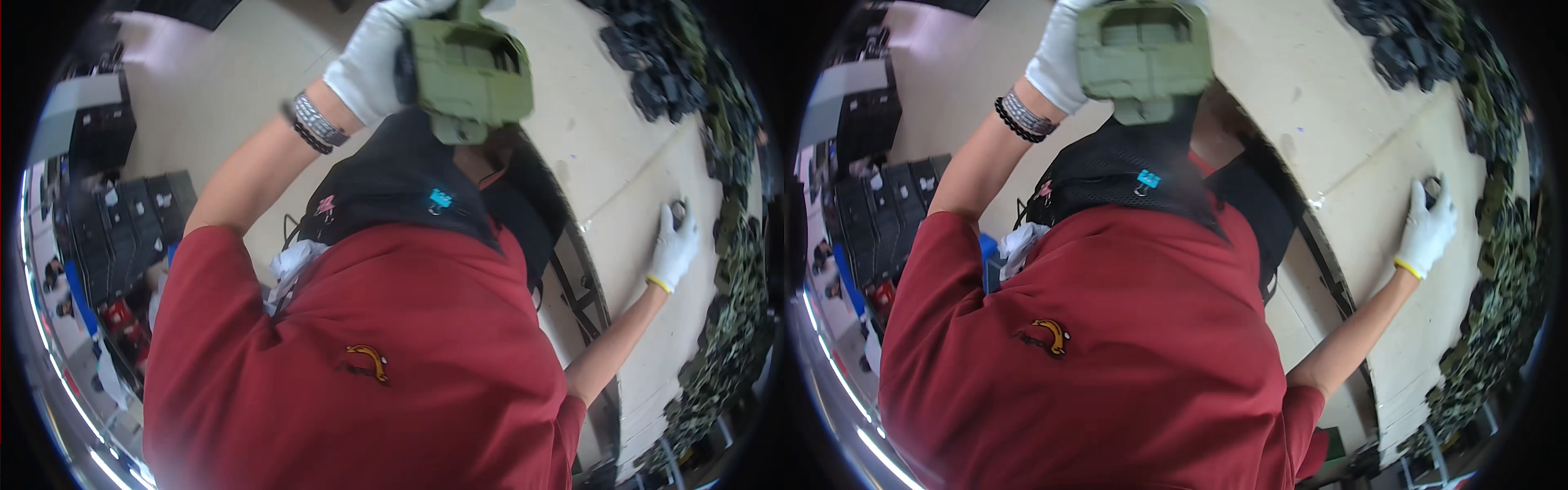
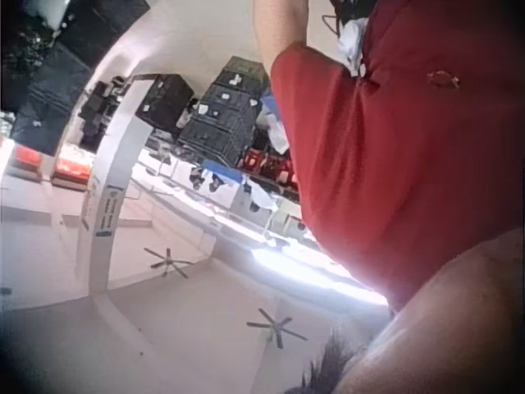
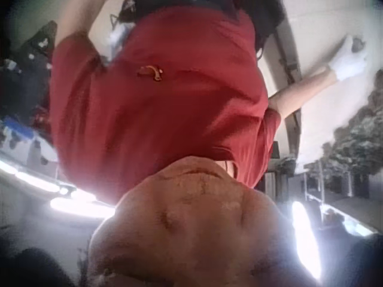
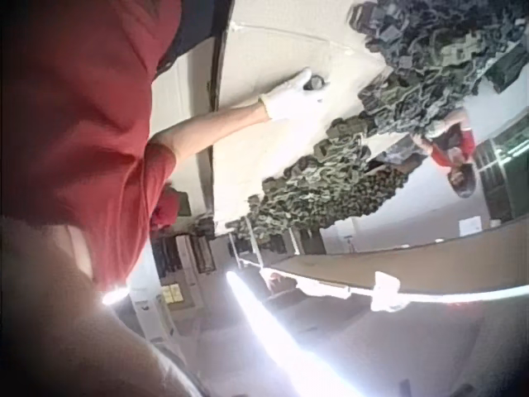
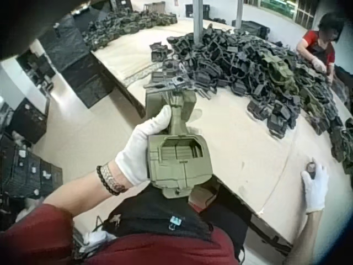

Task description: Sorting and checking plastic toy jeep components at a manufacturing table.

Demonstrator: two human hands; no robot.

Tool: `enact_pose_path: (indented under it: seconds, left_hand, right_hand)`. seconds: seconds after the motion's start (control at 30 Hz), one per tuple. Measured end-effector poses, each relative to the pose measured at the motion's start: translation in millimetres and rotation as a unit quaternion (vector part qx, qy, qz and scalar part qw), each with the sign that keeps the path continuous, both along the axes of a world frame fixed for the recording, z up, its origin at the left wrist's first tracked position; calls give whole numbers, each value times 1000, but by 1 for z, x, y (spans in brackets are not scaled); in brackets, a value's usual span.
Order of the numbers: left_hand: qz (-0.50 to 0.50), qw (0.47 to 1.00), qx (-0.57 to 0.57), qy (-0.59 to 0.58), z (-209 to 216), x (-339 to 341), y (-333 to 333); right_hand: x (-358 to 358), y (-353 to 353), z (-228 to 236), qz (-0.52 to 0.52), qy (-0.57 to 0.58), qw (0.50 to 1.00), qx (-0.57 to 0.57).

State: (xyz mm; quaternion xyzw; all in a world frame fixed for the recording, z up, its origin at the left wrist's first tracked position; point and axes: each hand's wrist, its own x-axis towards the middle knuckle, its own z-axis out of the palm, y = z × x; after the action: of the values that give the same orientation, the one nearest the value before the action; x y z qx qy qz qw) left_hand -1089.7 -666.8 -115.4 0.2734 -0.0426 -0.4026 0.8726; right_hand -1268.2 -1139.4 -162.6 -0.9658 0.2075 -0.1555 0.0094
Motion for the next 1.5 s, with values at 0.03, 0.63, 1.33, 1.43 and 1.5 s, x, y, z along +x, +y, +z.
enact_pose_path:
  seconds: [0.03,0.63,1.33,1.43,1.5]
  left_hand:
    - [0,998,-47,34,-6,1,17]
    - [109,985,-105,83,-66,-18,92]
    - [183,948,208,-154,-22,-50,16]
    - [172,951,210,-148,-17,-52,11]
    - [171,952,201,-156,-12,-50,7]
  right_hand:
    - [3,6,5,-15,19,1000,0]
    - [35,140,50,49,-124,979,154]
    - [59,286,46,399,-77,830,382]
    - [59,285,45,411,-80,834,359]
    - [59,280,45,425,-91,837,333]
